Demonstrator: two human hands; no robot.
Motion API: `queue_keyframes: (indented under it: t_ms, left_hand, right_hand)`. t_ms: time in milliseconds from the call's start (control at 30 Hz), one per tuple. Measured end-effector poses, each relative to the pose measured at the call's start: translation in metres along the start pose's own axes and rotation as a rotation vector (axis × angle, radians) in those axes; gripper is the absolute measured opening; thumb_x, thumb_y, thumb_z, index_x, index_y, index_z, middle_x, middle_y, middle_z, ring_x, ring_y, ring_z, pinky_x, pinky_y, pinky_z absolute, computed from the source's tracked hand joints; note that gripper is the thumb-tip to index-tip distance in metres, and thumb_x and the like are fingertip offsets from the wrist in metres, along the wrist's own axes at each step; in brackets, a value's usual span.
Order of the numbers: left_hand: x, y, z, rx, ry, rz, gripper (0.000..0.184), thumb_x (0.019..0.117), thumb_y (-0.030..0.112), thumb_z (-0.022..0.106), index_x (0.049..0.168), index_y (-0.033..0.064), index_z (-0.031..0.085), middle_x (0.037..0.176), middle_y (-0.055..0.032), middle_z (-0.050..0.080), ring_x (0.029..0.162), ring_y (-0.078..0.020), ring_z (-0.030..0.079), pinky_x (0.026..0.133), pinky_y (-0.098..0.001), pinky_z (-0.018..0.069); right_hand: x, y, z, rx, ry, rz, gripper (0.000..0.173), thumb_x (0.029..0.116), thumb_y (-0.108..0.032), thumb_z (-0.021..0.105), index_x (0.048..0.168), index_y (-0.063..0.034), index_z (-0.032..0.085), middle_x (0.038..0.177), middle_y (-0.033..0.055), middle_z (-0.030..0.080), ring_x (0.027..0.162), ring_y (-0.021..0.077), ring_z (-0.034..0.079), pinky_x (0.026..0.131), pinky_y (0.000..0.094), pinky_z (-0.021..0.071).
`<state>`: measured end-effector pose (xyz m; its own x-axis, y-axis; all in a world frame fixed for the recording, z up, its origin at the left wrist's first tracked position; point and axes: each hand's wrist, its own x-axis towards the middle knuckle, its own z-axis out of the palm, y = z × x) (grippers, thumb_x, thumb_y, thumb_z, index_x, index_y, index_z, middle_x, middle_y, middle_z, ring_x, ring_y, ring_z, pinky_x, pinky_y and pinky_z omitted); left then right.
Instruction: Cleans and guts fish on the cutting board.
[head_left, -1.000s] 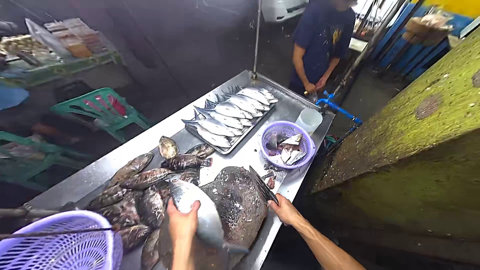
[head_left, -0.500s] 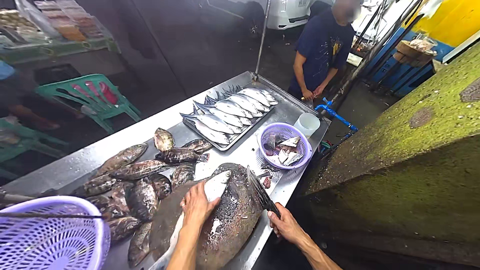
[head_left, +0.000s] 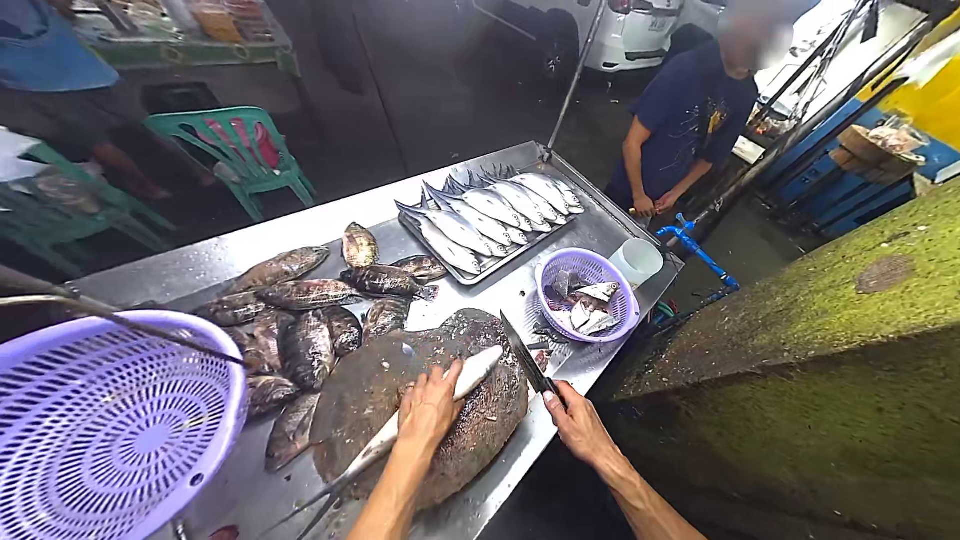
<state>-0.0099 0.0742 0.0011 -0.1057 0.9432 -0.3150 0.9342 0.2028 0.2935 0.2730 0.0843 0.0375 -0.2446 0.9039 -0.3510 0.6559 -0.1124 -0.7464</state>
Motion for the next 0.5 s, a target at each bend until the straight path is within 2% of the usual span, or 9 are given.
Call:
queue_keyframes:
  t_ms: [67,100,167,233,367,500]
  left_hand:
    - [-0.003,-0.003,0.005,0.033,0.035,0.054,0.07,0.0857,0.032,0.08,0.149,0.029,0.051,0.133,-0.0208,0.063,0.119,-0.047,0.061,0.092,-0.0641,0.0509]
    - [-0.002,-0.005,0.003,0.031,0.041,0.073,0.069,0.0857,0.034,0.08,0.149,0.0281,0.052,0.133,-0.0207,0.063,0.12,-0.0464,0.06,0.093,-0.0642,0.0503]
    - [-0.001,-0.001,-0.008,0.002,0.02,0.079,0.068,0.0894,0.045,0.075,0.149,0.0234,0.052,0.134,-0.0229,0.062,0.123,-0.0468,0.059,0.098,-0.0659,0.0471]
    - [-0.002,0.01,-0.015,-0.027,-0.019,0.018,0.069,0.0933,0.06,0.064,0.148,0.0196,0.053,0.136,-0.023,0.061,0.126,-0.0456,0.058,0.103,-0.0659,0.0446]
    - [0.005,0.014,-0.003,-0.022,0.035,-0.076,0.06,0.0916,0.063,0.064,0.133,0.0191,0.065,0.126,-0.0155,0.068,0.118,-0.0371,0.064,0.097,-0.0594,0.0499]
    - [0.004,0.011,0.003,-0.026,0.074,-0.065,0.057,0.091,0.061,0.066,0.133,0.0217,0.065,0.123,-0.0134,0.069,0.114,-0.0353,0.066,0.092,-0.058,0.0529]
  right_hand:
    - [0.007,-0.009,-0.003,-0.091,-0.024,-0.033,0.048,0.1071,-0.045,0.043,0.136,-0.0113,0.061,0.09,0.0095,0.069,0.078,0.0219,0.068,0.077,0.0463,0.0574]
    - [0.011,-0.015,-0.006,-0.166,-0.049,-0.023,0.048,0.1075,-0.045,0.043,0.138,-0.0114,0.06,0.099,0.0121,0.072,0.089,0.0255,0.07,0.084,0.05,0.0569]
    - [0.018,-0.026,-0.015,-0.291,-0.101,-0.001,0.048,0.1081,-0.044,0.043,0.143,-0.0134,0.057,0.11,0.0159,0.072,0.101,0.0315,0.071,0.092,0.0559,0.055]
    - [0.019,-0.029,-0.022,-0.414,-0.15,-0.018,0.05,0.1082,-0.043,0.043,0.15,-0.0187,0.053,0.118,0.0164,0.072,0.107,0.0343,0.071,0.095,0.058,0.0544]
    - [0.016,-0.038,-0.036,-0.59,-0.214,-0.087,0.052,0.1068,-0.049,0.041,0.15,-0.0236,0.053,0.12,0.0139,0.072,0.111,0.0347,0.069,0.095,0.0588,0.0535]
    - [0.012,-0.042,-0.043,-0.656,-0.265,-0.138,0.051,0.1068,-0.05,0.039,0.148,-0.0237,0.055,0.118,0.0138,0.073,0.109,0.0348,0.07,0.092,0.0592,0.0543]
